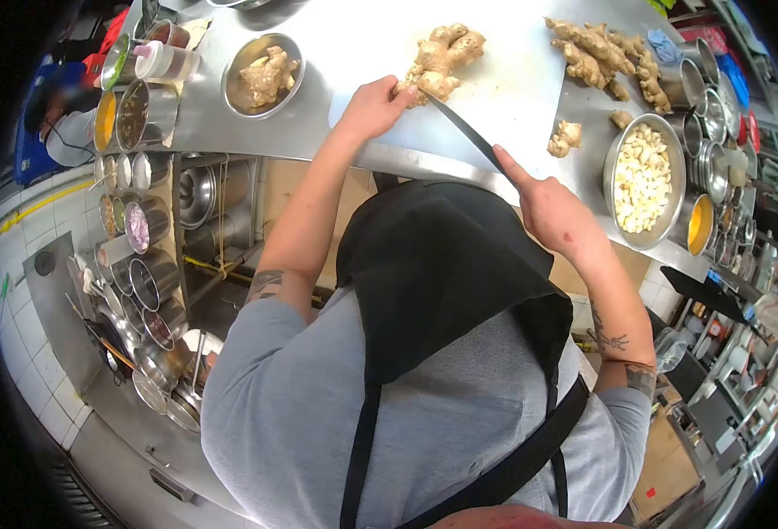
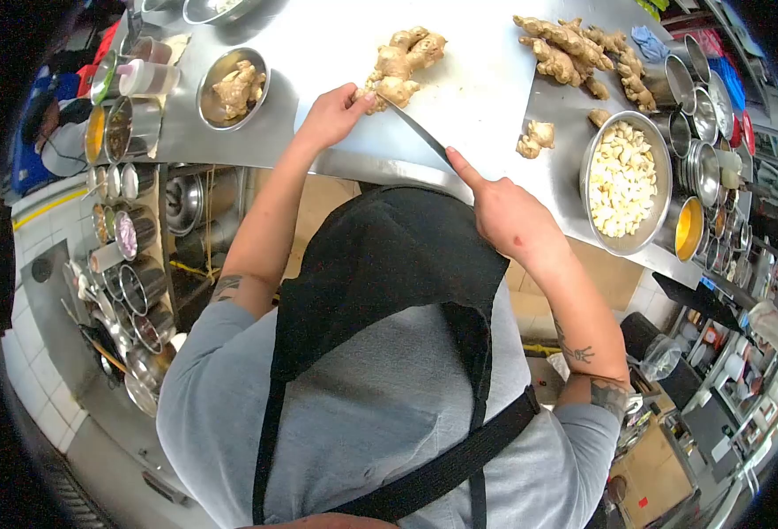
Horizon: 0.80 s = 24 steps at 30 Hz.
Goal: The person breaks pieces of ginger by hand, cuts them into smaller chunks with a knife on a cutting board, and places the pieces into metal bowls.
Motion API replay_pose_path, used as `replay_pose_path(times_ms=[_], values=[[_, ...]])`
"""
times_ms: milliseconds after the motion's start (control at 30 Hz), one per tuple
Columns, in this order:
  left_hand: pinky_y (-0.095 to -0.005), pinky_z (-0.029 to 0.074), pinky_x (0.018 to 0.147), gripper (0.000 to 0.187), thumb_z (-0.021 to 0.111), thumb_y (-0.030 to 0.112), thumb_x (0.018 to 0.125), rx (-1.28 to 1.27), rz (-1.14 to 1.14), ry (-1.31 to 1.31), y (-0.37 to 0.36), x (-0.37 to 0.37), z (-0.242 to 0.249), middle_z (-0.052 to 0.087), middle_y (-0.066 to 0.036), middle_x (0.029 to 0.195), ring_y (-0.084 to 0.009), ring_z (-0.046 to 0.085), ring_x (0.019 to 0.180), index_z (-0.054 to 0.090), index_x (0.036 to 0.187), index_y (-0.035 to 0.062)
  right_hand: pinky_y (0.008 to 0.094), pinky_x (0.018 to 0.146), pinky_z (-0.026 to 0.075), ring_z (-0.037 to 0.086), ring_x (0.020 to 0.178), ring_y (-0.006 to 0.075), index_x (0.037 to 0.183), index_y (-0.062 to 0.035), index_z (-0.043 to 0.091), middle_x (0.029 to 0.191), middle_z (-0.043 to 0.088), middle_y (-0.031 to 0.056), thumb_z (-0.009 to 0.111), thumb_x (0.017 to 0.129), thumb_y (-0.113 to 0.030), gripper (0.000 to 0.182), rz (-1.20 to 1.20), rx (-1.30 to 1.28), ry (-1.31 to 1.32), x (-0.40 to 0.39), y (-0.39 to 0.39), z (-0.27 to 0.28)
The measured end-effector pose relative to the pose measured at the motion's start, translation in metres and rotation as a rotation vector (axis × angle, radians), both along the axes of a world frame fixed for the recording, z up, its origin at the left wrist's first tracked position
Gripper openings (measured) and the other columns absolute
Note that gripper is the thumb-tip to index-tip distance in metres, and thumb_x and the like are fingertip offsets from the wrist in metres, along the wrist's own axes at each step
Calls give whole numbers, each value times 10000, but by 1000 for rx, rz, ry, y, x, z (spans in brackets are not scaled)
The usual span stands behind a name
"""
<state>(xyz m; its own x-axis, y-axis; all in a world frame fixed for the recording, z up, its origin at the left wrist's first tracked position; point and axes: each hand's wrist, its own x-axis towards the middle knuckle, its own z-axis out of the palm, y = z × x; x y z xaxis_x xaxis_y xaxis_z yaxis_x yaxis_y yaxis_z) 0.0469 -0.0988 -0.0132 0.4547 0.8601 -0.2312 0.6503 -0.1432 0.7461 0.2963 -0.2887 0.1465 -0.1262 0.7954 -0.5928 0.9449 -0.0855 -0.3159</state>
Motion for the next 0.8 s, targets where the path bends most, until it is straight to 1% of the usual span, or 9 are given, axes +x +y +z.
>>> replay_pose_path(times_ms=[100, 200, 300, 367, 433, 500, 567, 700, 800], values=[[-389, 470, 646, 485, 654, 462, 983, 20, -12, 26, 0, -1, 3, 589, -138, 703, -251, 544, 659, 589, 866, -5, 560, 725, 523, 674, 744, 463, 1645, -233, 220, 772, 673, 290, 515, 925, 6, 814, 4, -10, -21, -5, 3, -3], [-470, 511, 724, 491, 646, 452, 965, -3, -7, 37, -2, 3, 8, 667, -234, 802, -408, 654, 784, 606, 856, -26, 531, 739, 577, 718, 785, 429, 1651, -230, 205, 844, 710, 273, 508, 854, 41, 895, 26, -122, -127, -23, 7, 9], [-427, 478, 663, 467, 645, 455, 978, 114, -26, 90, -1, 2, -10, 616, -182, 728, -311, 585, 682, 612, 915, -7, 532, 748, 579, 724, 811, 422, 1652, -205, 205, 875, 715, 276, 488, 865, 22, 866, 6, -120, -94, -29, 17, 2], [-445, 475, 666, 471, 629, 458, 984, 149, -37, 62, -7, 1, -11, 630, -183, 741, -326, 593, 687, 614, 934, -10, 532, 759, 569, 715, 824, 433, 1658, -261, 163, 872, 711, 274, 529, 852, 34, 933, -2, -68, -33, -31, 22, -18], [-416, 469, 648, 458, 648, 438, 983, 93, -22, 46, -8, 7, -9, 611, -154, 726, -273, 576, 668, 600, 925, -14, 533, 773, 565, 716, 863, 431, 1661, -297, 132, 910, 711, 282, 568, 828, 48, 1002, -31, -53, -27, -23, 19, -28], [-462, 487, 672, 420, 695, 380, 952, 31, 7, 40, -10, 7, -3, 632, -221, 759, -400, 623, 727, 557, 905, -14, 532, 763, 555, 706, 828, 433, 1661, -322, 117, 886, 705, 272, 571, 826, 48, 1019, -51, -65, 36, -8, 9, -40], [-433, 473, 637, 413, 705, 375, 955, 34, 11, -6, -11, 3, -4, 605, -178, 722, -319, 602, 668, 555, 914, -7, 532, 757, 546, 699, 808, 433, 1661, -337, 107, 874, 702, 263, 570, 835, 39, 1019, -54, -67, 100, 4, 3, -66], [-343, 435, 563, 338, 708, 329, 981, -121, 99, -133, -5, -16, -15, 615, -74, 745, -139, 552, 615, 575, 914, 25, 503, 790, 552, 711, 864, 403, 1639, -344, 230, 918, 708, 239, 532, 907, -17, 856, -87, 5, 160, 20, -12, -87], [-268, 405, 541, 229, 704, 262, 997, -464, 246, -436, -4, -31, 5, 656, -19, 854, -68, 533, 636, 614, 946, 58, 502, 781, 548, 703, 844, 410, 1615, -323, 307, 930, 706, 242, 520, 951, -65, 743, -91, 147, 221, 35, -36, -87]])
